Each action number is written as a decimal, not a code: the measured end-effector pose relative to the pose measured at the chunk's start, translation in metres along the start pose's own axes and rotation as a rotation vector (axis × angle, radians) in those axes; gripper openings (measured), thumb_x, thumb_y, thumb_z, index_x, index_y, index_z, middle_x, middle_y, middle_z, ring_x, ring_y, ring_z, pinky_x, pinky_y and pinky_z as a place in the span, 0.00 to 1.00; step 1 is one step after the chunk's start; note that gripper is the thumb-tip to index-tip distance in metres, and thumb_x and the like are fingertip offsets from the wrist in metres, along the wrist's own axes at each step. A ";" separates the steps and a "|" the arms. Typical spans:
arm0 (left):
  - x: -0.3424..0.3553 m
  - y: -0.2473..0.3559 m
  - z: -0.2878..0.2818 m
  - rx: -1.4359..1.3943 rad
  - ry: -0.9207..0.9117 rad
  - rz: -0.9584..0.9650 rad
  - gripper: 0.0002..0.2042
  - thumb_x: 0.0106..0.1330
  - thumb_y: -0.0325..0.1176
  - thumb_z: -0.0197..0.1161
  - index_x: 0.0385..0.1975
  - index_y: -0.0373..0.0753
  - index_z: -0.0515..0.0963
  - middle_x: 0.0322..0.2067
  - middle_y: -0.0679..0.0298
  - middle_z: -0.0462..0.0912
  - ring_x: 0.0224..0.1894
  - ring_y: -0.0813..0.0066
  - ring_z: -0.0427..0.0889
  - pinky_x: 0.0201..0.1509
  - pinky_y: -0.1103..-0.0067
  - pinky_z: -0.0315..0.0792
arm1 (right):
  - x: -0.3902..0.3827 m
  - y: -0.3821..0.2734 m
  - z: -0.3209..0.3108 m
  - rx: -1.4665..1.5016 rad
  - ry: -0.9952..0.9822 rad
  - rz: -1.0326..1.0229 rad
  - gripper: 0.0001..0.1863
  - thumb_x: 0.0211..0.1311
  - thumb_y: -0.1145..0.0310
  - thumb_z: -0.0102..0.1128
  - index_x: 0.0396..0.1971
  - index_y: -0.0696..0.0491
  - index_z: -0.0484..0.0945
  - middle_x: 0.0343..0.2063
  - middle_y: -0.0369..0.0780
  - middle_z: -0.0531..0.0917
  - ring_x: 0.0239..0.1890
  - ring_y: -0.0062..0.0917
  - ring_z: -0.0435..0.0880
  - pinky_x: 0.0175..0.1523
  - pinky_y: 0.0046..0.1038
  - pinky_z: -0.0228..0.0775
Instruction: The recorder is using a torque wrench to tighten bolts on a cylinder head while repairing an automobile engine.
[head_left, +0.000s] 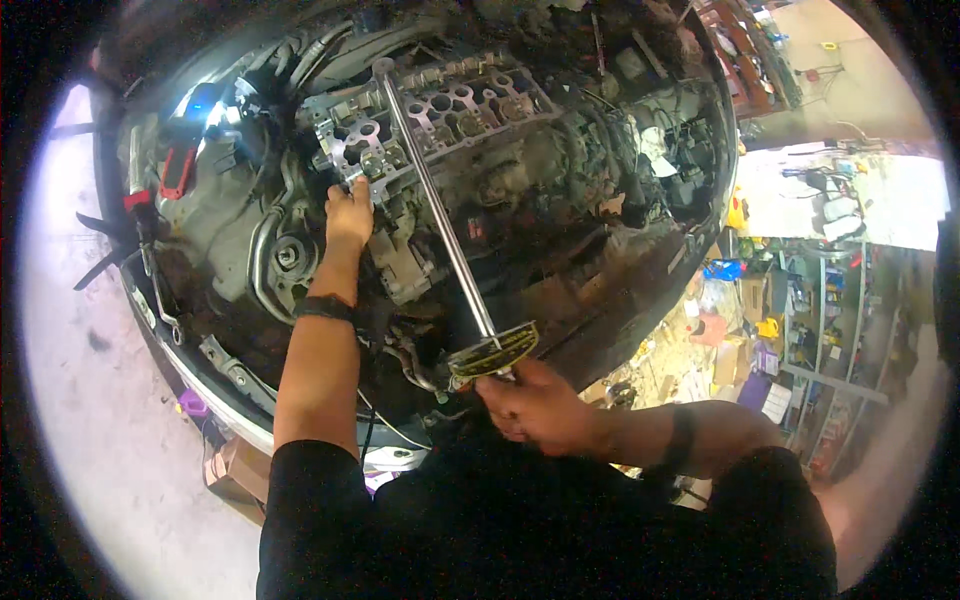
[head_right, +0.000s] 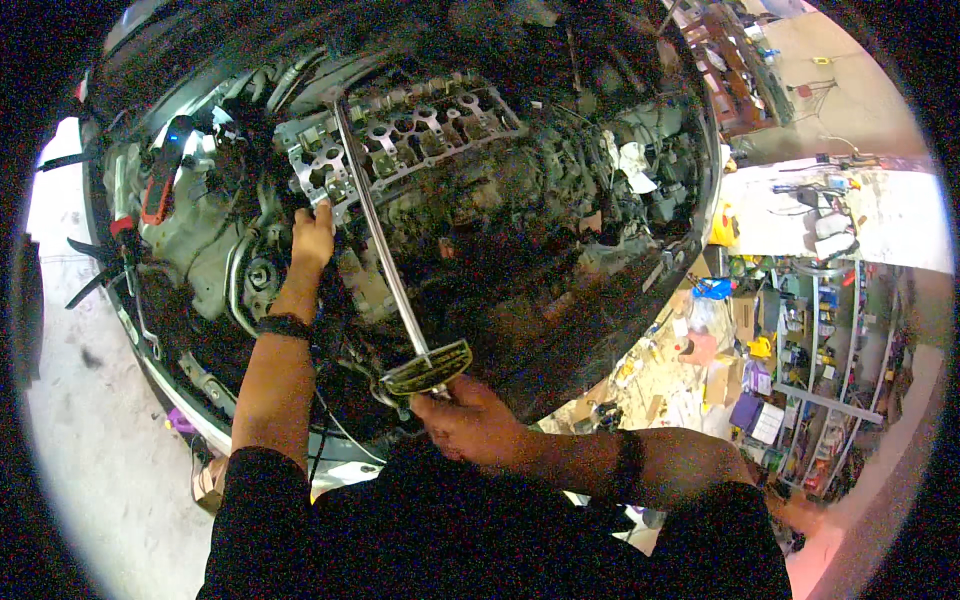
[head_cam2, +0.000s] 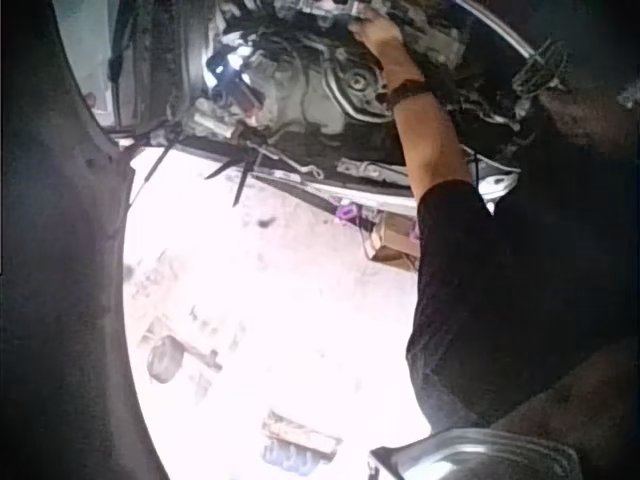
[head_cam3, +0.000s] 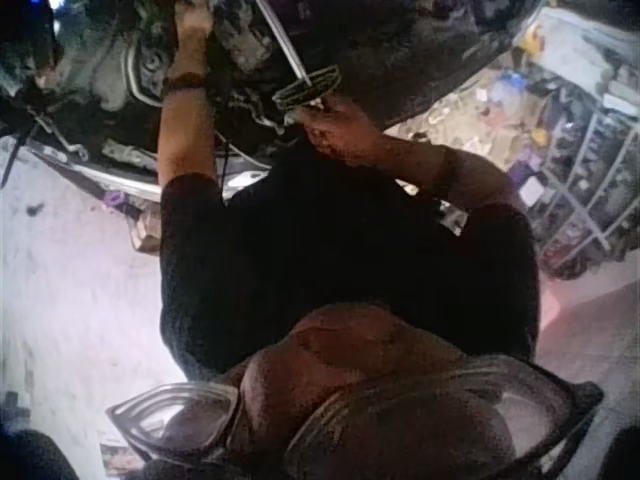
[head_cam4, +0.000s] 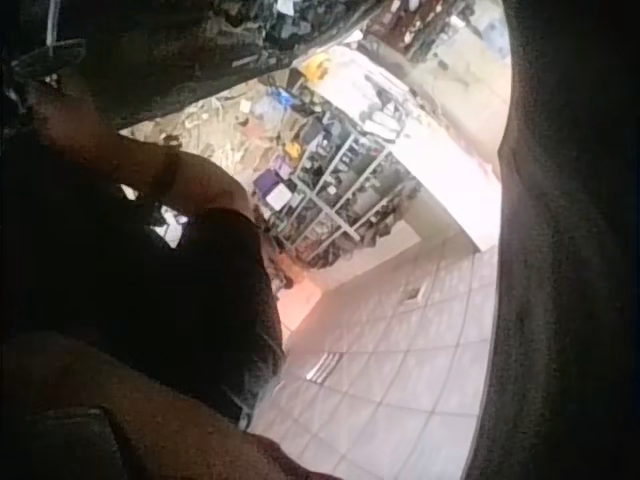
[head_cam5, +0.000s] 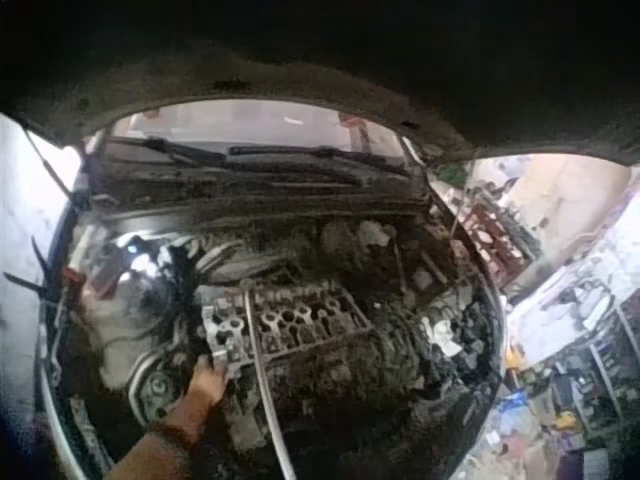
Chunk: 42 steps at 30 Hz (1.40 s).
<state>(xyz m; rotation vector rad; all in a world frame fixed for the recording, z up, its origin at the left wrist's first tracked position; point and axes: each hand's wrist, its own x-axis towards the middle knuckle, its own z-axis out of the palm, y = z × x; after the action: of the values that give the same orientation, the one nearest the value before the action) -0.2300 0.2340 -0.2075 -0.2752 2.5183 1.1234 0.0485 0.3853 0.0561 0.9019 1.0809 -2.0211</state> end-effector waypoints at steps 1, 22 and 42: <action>0.002 -0.001 0.000 -0.006 -0.011 -0.003 0.38 0.68 0.61 0.44 0.58 0.26 0.61 0.57 0.31 0.66 0.60 0.35 0.67 0.64 0.58 0.62 | 0.002 0.002 0.013 -0.004 0.018 -0.011 0.08 0.70 0.65 0.54 0.43 0.50 0.68 0.17 0.31 0.66 0.15 0.15 0.63 0.19 0.21 0.55; -0.009 0.027 0.003 0.196 0.124 0.130 0.34 0.61 0.54 0.59 0.61 0.39 0.61 0.61 0.38 0.61 0.56 0.40 0.73 0.60 0.59 0.69 | 0.010 0.019 0.043 -0.167 0.139 -0.318 0.09 0.67 0.64 0.58 0.39 0.48 0.68 0.19 0.30 0.68 0.16 0.15 0.65 0.19 0.21 0.57; 0.022 0.109 0.008 0.265 0.299 0.554 0.16 0.58 0.41 0.67 0.38 0.35 0.79 0.33 0.48 0.82 0.39 0.43 0.81 0.42 0.60 0.75 | -0.029 -0.042 -0.046 -0.772 -0.035 -0.594 0.21 0.67 0.62 0.56 0.54 0.57 0.67 0.46 0.50 0.78 0.50 0.40 0.78 0.57 0.38 0.66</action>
<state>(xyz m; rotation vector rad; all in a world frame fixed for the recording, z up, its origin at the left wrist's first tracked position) -0.2826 0.3112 -0.1476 0.3783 3.0794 0.9604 0.0427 0.4500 0.0775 0.1409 2.0756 -1.7558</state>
